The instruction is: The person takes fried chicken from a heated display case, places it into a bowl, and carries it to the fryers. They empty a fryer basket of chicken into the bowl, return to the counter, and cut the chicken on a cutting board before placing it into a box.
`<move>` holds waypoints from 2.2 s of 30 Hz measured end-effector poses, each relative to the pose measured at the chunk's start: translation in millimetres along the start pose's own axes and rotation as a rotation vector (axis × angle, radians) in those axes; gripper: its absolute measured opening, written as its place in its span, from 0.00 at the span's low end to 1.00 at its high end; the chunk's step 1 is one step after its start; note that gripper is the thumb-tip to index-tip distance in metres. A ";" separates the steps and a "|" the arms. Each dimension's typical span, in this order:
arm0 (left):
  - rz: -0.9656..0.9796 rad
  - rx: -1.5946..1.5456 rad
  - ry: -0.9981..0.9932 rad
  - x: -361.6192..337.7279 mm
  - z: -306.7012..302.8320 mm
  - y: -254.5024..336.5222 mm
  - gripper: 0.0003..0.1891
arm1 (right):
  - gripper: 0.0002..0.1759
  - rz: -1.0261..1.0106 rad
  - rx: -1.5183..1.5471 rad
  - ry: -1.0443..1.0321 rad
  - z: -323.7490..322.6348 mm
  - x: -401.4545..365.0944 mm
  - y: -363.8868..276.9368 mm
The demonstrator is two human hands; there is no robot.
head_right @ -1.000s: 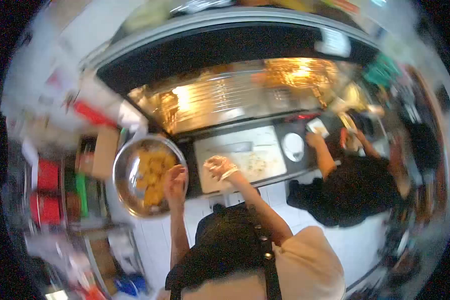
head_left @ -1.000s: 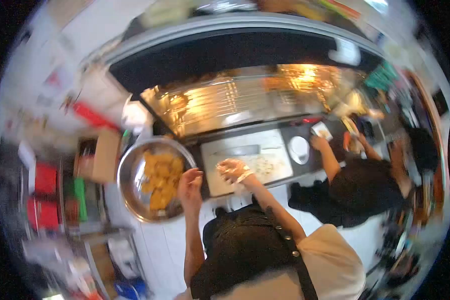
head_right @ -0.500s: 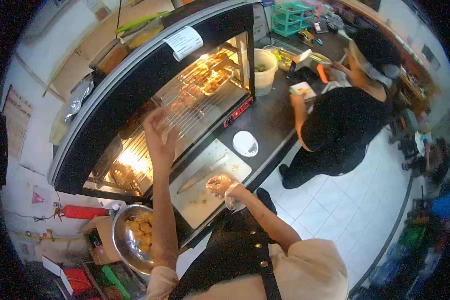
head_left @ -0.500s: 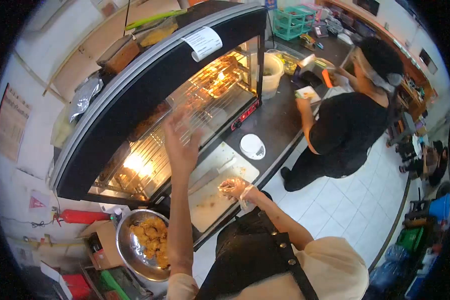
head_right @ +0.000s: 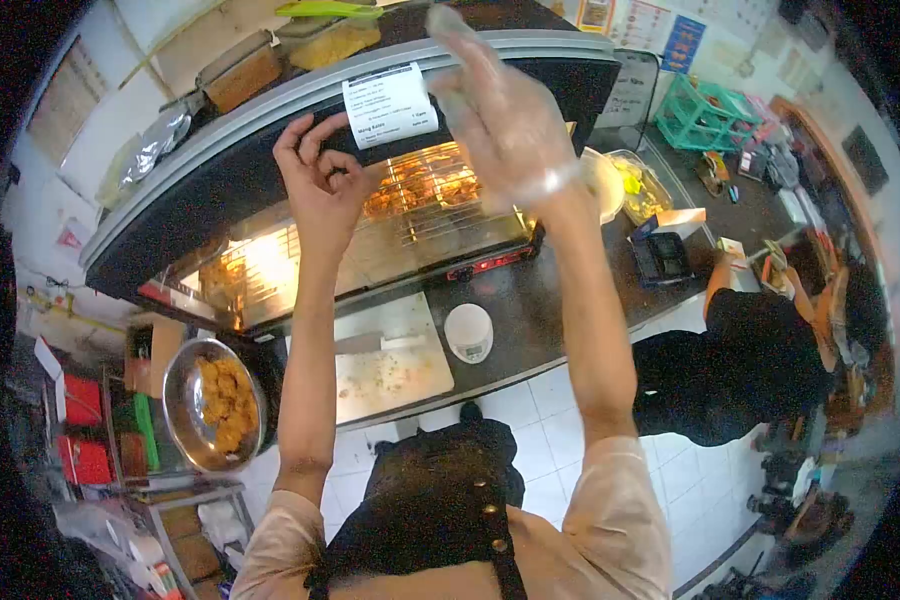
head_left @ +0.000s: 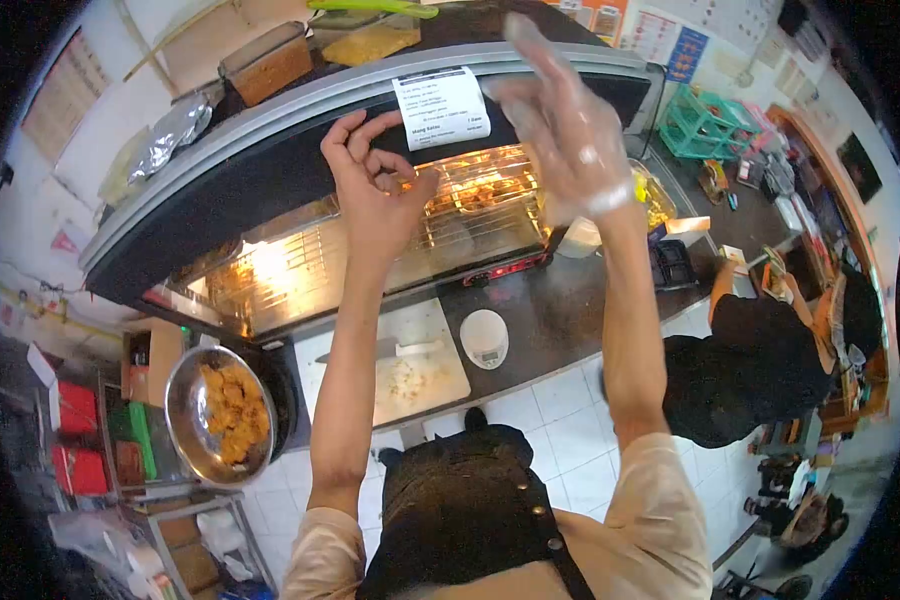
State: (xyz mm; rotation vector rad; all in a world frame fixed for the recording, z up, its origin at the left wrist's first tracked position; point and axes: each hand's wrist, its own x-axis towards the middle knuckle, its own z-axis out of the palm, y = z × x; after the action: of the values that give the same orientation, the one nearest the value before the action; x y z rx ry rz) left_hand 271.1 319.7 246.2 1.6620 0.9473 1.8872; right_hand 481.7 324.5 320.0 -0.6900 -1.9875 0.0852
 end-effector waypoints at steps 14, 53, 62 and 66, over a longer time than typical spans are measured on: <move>-0.164 -0.034 -0.032 -29.6 26.0 -28.7 0.37 | 0.31 -0.203 -0.288 -0.140 11.9 55.4 31.4; -0.455 0.379 0.015 -302.2 -124.5 38.4 0.26 | 0.48 1.408 2.001 -0.381 317.2 -274.9 -91.7; -0.011 0.671 -0.542 -205.8 -108.2 -29.9 0.32 | 0.30 1.470 1.448 0.089 339.5 -401.6 -97.4; 0.291 0.684 -0.805 -175.5 -9.8 -48.1 0.35 | 0.29 1.613 1.326 0.203 281.4 -428.4 -85.5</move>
State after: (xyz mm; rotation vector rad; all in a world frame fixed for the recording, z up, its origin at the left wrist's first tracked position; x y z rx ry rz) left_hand 286.6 222.9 92.6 2.7604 1.0648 0.8395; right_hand 359.5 101.2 -133.1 -1.0401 -0.3913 1.9126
